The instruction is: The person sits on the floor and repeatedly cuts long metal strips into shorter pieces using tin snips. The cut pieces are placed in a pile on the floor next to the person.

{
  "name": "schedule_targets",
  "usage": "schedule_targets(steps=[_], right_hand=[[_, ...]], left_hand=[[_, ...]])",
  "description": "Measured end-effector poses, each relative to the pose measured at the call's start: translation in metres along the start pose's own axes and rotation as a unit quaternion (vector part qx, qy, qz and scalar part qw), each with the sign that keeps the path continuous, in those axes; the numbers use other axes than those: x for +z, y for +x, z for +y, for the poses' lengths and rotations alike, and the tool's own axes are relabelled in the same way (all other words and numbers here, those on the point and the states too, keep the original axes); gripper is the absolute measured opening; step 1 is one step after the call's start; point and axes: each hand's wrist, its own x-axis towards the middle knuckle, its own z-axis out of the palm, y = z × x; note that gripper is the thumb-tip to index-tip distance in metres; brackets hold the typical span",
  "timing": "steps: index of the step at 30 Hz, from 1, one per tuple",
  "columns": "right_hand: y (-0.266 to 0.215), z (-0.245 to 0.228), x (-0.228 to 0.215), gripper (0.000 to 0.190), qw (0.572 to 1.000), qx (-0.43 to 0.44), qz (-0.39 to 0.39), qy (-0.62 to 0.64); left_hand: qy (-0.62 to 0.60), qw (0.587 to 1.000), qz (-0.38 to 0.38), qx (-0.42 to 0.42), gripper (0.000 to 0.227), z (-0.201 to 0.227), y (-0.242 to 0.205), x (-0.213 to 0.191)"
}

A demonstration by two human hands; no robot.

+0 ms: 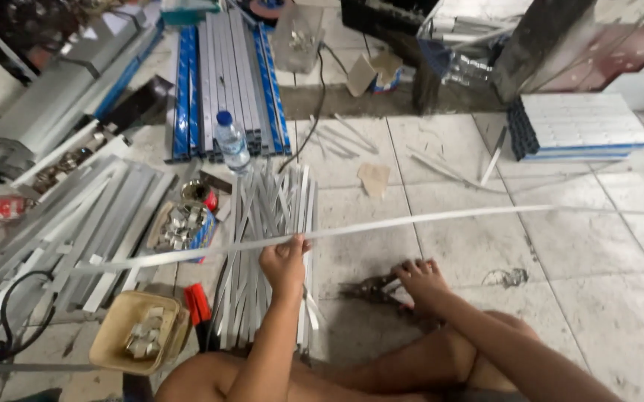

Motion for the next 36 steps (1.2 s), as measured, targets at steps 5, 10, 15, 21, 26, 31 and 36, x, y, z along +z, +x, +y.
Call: schedule_targets(steps=[5,10,15,21,26,31,36], right_hand=[[-0.004,-0.012,0.036,0.093,0.993,0.019,0.056,0.103],[-0.03,-0.074,-0.01,0.069,0.795,0.154,0.161,0.564],[-0.042,-0.151,-0.086,0.027,0.545,0.129,0.167,0.811],[-0.034,-0.155,-0.089,0.019,0.559,0.134,0.123,0.809],[-0.029,-0.151,-0.105,0.018,0.568,0.136,0.112,0.804],[-0.024,-0.155,-0.102,0.02,0.611,0.157,0.094,0.77],[-0.018,-0.158,-0.091,0.018,0.522,0.082,0.125,0.839]], left_hand=[[-0.021,1.0,-0.014,0.017,0.02,-0.05,0.028,-0.006],[-0.058,0.996,-0.055,0.033,0.019,0.003,0.004,0.002],[-0.059,0.995,-0.065,0.044,0.01,-0.002,0.002,0.002],[-0.065,0.994,-0.072,0.042,0.009,0.01,-0.01,-0.001],[-0.064,0.994,-0.078,0.043,0.008,0.016,-0.017,-0.002],[-0.059,0.994,-0.075,0.054,0.009,0.015,-0.02,-0.005],[-0.052,0.994,-0.074,0.058,0.009,0.014,-0.022,-0.008]])
